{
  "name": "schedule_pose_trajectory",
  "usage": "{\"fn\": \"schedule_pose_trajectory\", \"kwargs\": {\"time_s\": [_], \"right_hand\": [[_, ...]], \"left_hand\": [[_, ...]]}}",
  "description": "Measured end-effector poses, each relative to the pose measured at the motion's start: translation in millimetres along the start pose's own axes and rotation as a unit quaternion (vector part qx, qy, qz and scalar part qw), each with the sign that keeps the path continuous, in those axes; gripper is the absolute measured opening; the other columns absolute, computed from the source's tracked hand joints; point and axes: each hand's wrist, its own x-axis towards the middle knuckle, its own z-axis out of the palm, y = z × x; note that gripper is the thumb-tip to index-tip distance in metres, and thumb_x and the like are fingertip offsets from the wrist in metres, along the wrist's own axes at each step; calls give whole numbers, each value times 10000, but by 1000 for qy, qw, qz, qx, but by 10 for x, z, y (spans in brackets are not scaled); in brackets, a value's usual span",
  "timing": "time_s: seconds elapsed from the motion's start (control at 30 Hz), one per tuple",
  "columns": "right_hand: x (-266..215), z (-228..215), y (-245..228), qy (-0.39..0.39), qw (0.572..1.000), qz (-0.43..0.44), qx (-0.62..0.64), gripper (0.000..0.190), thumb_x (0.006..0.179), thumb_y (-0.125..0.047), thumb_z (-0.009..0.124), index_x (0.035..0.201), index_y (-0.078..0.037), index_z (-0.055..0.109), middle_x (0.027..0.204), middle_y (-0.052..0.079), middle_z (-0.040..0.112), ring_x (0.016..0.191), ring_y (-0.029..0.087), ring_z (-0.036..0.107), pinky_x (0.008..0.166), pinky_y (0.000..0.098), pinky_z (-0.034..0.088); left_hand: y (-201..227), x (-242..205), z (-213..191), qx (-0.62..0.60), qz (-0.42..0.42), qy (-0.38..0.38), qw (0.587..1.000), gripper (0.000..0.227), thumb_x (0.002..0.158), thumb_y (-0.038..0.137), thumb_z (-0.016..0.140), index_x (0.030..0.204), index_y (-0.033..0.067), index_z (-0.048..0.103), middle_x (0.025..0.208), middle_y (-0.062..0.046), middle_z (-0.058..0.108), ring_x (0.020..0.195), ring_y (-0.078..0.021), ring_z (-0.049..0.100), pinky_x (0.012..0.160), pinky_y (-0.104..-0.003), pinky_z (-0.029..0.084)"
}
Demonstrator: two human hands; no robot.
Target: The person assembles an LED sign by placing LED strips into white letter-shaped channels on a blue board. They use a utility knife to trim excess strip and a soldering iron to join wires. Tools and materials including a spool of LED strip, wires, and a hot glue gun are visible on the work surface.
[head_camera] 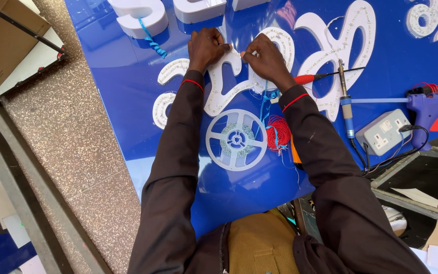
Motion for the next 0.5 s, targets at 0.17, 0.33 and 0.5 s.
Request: {"fn": "schedule_pose_trajectory", "kwargs": {"time_s": [0.17, 0.33, 0.5], "right_hand": [[-16, -169, -309, -98, 979, 140, 110, 343, 1164, -296, 636, 875, -142, 736, 1004, 38, 853, 641, 114, 651, 610, 323, 475], [-98, -189, -162, -91, 985, 97, 112, 270, 1183, -278, 715, 1027, -102, 848, 753, 55, 767, 536, 138, 660, 551, 306, 510], [-270, -203, -448, -95, 979, 119, 132, 405, 1153, -221, 580, 1555, -199, 542, 724, 59, 648, 545, 147, 465, 528, 345, 362]], "left_hand": [[-56, 16, 87, 8, 12, 19, 1000, 342, 859, 454, 994, 817, 291, 696, 790, 92, 706, 1022, -288, 596, 808, -506, 421], [-31, -34, 108, 10, 17, 35, 999, 390, 865, 468, 1012, 807, 286, 672, 828, 89, 683, 1027, -293, 587, 817, -500, 418], [-102, -11, 207, 20, 35, 60, 997, 338, 900, 429, 955, 883, 267, 660, 974, 25, 700, 1006, -294, 565, 811, -510, 403]]}}
